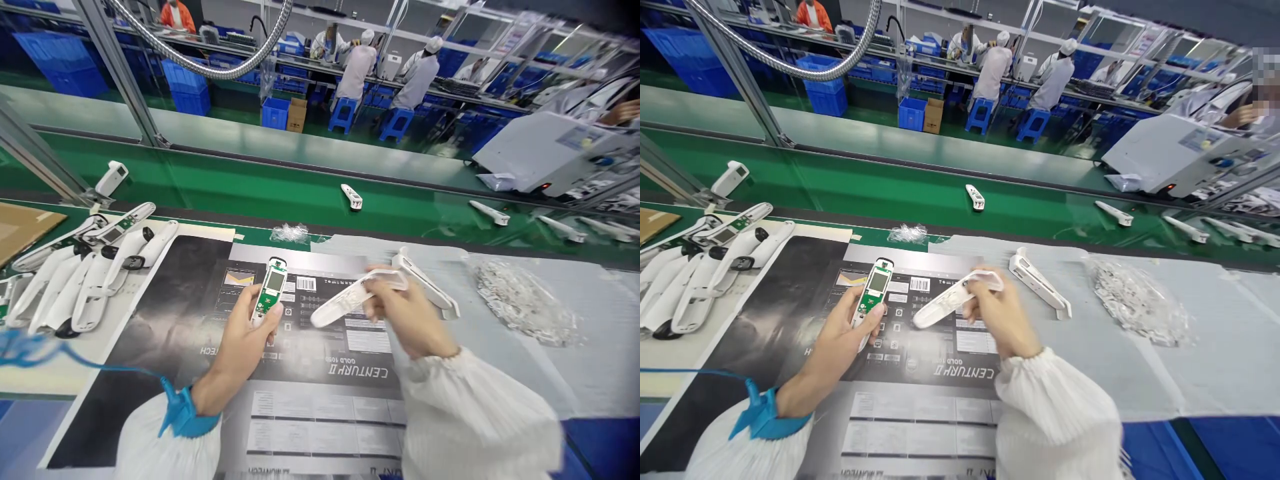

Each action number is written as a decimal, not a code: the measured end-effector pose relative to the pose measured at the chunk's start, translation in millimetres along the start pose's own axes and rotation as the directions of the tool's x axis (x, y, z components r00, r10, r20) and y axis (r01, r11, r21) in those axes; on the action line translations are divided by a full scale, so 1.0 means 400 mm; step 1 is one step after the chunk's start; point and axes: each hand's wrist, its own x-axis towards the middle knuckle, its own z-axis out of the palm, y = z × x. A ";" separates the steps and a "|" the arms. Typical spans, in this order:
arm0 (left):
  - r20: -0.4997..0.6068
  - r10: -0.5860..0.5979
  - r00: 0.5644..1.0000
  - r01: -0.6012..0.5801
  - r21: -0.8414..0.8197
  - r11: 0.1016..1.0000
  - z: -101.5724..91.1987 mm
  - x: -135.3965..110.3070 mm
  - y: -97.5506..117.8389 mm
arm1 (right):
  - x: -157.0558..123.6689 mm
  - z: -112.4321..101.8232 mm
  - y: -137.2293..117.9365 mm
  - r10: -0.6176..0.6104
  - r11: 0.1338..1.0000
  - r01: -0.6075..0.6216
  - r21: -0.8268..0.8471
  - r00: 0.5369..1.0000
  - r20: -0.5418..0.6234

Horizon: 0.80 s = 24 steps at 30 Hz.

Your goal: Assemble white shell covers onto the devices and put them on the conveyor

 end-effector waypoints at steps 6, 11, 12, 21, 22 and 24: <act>0.071 -0.207 0.976 0.211 -0.055 0.976 0.030 0.022 -0.010 | -0.033 0.135 0.103 0.151 0.913 -0.240 0.329 0.950 0.274; 0.112 -0.287 0.951 0.300 -0.129 0.945 -0.004 0.026 -0.002 | -0.031 0.121 0.164 -0.146 0.939 -0.040 0.341 0.854 0.500; 0.110 -0.256 0.960 0.268 -0.102 0.958 -0.015 0.026 0.000 | -0.028 0.114 0.172 -0.162 0.942 -0.013 0.335 0.858 0.488; 0.093 0.384 0.919 -0.374 0.521 0.768 -0.076 0.022 -0.011 | -0.007 0.127 0.172 -0.186 0.951 0.074 0.301 0.912 0.364; 0.133 0.372 0.919 -0.382 0.535 0.754 -0.074 0.021 -0.013 | -0.006 0.131 0.170 -0.190 0.949 0.078 0.304 0.914 0.358; 0.152 0.316 0.937 -0.347 0.523 0.778 -0.066 0.019 -0.014 | -0.005 0.137 0.167 -0.206 0.952 0.100 0.289 0.908 0.364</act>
